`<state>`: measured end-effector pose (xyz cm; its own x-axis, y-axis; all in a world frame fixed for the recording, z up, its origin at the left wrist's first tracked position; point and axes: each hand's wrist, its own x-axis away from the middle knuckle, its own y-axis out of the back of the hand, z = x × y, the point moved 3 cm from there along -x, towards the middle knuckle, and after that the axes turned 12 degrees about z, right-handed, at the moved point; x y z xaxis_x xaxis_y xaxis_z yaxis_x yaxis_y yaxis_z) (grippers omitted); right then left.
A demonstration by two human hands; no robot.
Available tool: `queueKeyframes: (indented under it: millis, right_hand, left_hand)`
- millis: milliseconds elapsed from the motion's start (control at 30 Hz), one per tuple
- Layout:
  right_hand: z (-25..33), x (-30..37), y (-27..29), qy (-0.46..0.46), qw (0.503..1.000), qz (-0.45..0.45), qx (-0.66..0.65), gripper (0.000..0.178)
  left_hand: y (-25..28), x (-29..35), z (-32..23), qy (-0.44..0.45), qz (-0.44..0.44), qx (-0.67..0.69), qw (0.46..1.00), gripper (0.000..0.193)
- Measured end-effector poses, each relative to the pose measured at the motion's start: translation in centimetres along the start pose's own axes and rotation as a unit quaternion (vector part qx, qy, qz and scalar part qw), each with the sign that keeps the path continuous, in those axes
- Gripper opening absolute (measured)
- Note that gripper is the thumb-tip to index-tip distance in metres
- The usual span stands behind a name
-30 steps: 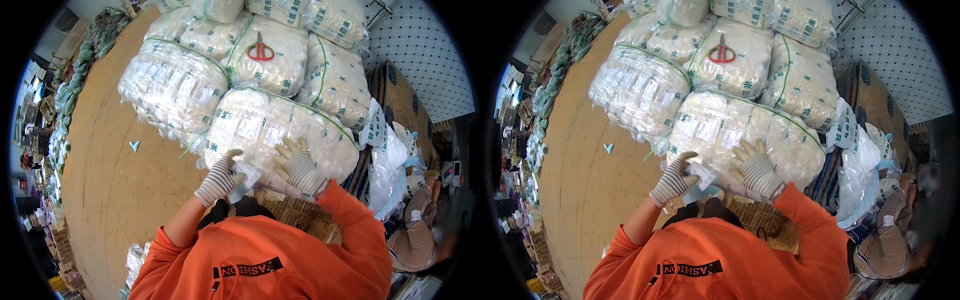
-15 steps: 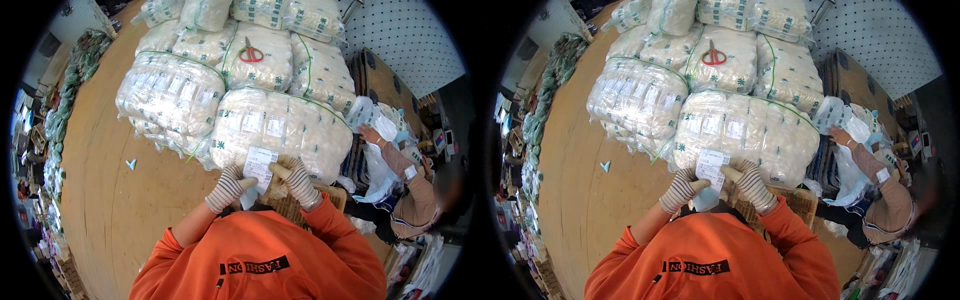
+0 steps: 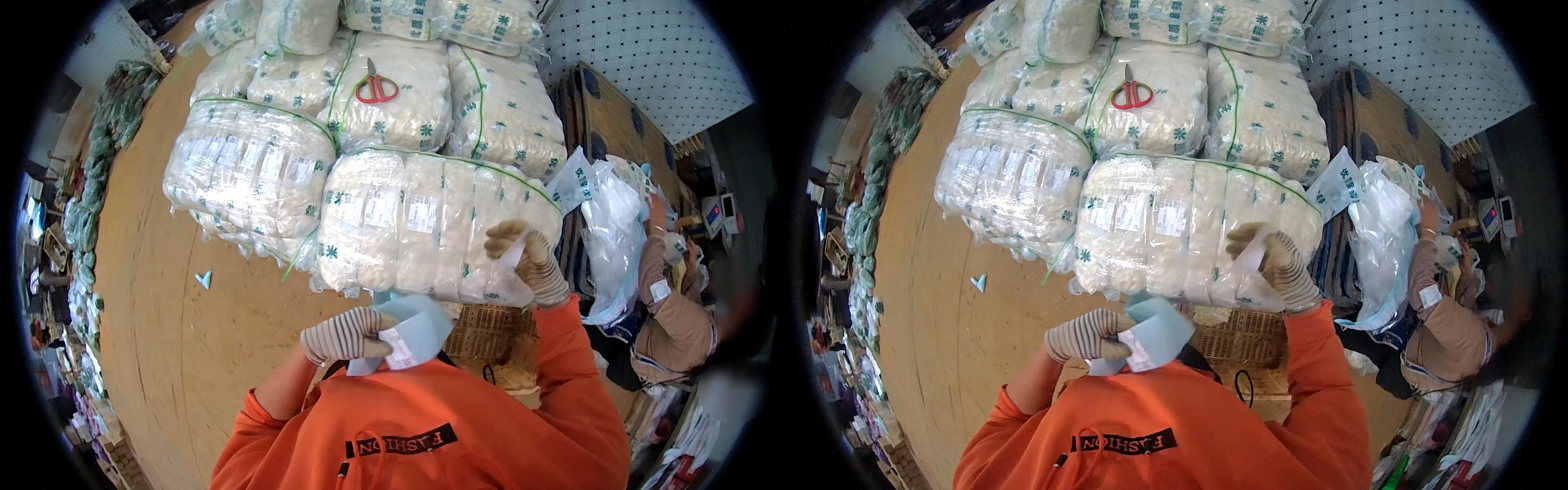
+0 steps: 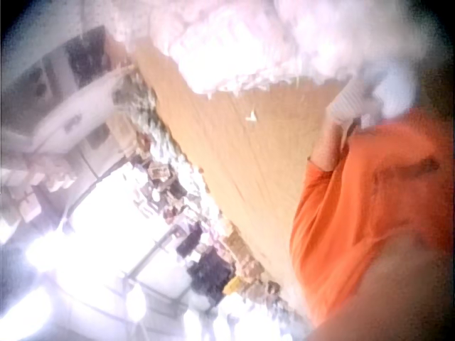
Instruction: The person applies printed labels to small plastic bags of popcorn in a basket, then moves to a stack of large white sacks and applies labels to them as well. The person uses gloves and handles each item one at a time, placing labeled items back into the basket or onto the stack.
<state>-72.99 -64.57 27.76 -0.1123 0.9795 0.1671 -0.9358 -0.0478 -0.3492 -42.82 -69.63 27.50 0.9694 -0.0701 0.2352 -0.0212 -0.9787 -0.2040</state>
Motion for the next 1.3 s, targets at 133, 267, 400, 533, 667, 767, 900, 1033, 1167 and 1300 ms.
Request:
queueKeyframes:
  millis: [133, 267, 400, 533, 667, 767, 900, 1033, 1167, 1300]
  right_hand:
    - [-2.3, -2.3, 0.6, -0.009, 0.988, 0.098, 0.122, 0.077]
    - [-3.7, -5.8, 1.0, 0.019, 0.941, 0.175, 0.288, 0.062]
    - [-3.2, -10.5, 5.9, 0.077, 0.896, 0.158, 0.407, 0.051]
    - [-3.2, -12.2, 7.7, 0.174, 0.772, 0.175, 0.585, 0.054]
    - [-2.3, -11.0, 7.1, 0.262, 0.650, 0.247, 0.669, 0.055]
    - [-2.4, -9.6, 5.1, 0.236, 0.550, 0.279, 0.751, 0.048]
    - [-2.8, -5.3, 2.8, 0.123, 0.558, 0.210, 0.794, 0.051]
    - [-2.2, -0.2, -0.7, 0.069, 0.653, 0.173, 0.734, 0.042]
    - [-4.9, 1.4, -5.3, -0.135, 0.983, 0.060, 0.106, 0.021]
    - [-4.3, 1.6, -7.5, -0.151, 0.985, -0.056, -0.060, 0.016]
  left_hand:
    - [1.1, -3.8, -1.8, 0.029, -0.064, -0.055, 0.996, 0.047]
    - [2.6, -10.2, -1.3, 0.213, -0.057, -0.290, 0.931, 0.056]
    - [4.2, -14.0, -1.9, 0.302, -0.060, -0.266, 0.913, 0.060]
    - [3.0, -14.7, 0.5, 0.313, 0.003, -0.334, 0.889, 0.061]
    - [2.7, -13.9, 0.8, 0.281, -0.026, -0.225, 0.932, 0.067]
    - [3.0, -13.3, 0.9, 0.265, -0.030, -0.187, 0.945, 0.069]
    - [3.6, -9.8, 2.1, 0.146, -0.137, -0.124, 0.972, 0.067]
    - [3.0, -6.8, 0.8, 0.024, -0.341, 0.094, 0.935, 0.062]
    - [0.9, -7.1, -0.2, -0.106, -0.355, 0.065, 0.927, 0.066]
    - [0.1, -5.1, 0.4, -0.099, -0.379, 0.120, 0.912, 0.076]
